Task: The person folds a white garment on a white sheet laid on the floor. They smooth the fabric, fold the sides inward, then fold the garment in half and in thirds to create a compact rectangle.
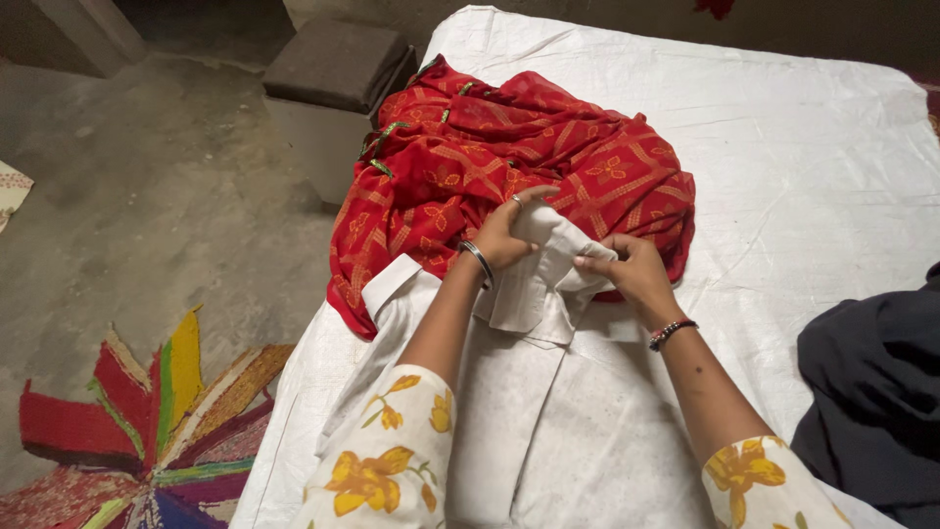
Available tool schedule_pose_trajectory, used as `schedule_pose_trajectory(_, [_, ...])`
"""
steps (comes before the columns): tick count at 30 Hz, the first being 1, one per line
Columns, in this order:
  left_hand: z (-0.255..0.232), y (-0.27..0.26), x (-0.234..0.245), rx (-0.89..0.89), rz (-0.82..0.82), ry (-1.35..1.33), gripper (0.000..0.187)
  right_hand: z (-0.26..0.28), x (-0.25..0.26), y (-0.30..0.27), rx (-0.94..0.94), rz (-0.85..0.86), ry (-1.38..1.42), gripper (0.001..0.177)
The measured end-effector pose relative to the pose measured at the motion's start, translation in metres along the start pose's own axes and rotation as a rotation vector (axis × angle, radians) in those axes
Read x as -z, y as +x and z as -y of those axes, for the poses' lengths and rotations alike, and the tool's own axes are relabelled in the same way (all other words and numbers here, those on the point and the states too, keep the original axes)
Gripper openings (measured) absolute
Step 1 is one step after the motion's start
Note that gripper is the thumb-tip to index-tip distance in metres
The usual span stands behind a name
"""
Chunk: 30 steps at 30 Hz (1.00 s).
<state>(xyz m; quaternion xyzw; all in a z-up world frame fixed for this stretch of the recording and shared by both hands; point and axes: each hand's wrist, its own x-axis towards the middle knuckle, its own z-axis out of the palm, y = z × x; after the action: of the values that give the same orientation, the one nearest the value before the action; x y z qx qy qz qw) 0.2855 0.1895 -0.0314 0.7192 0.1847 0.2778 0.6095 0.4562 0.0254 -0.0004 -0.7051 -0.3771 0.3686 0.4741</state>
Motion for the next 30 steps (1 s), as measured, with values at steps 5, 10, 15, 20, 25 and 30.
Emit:
schedule_pose_trajectory(5, [-0.035, -0.020, 0.008, -0.114, 0.042, -0.011, 0.091, 0.034, 0.003, -0.019, -0.021, 0.135, -0.089, 0.049])
schedule_pose_trajectory(10, [-0.080, -0.052, 0.005, -0.083, -0.017, 0.045, 0.085, 0.073, -0.016, -0.048, 0.289, 0.264, -0.197, 0.048])
schedule_pose_trajectory(15, [-0.103, -0.106, 0.001, -0.191, -0.479, 0.372, 0.070, 0.106, -0.022, -0.076, 0.050, 0.273, -0.132, 0.029])
schedule_pose_trajectory(20, [-0.081, -0.211, -0.026, 0.007, -0.687, -0.044, 0.021, 0.130, -0.020, -0.101, 0.042, 0.333, -0.048, 0.028])
schedule_pose_trajectory(25, [-0.071, -0.277, -0.047, 0.368, -0.332, -0.720, 0.049, 0.137, -0.027, -0.104, 0.113, 0.296, -0.233, 0.027])
schedule_pose_trajectory(30, [-0.081, -0.267, -0.036, 0.395, -0.193, -1.060, 0.079, 0.121, -0.050, -0.099, 0.505, -0.024, -0.545, 0.034])
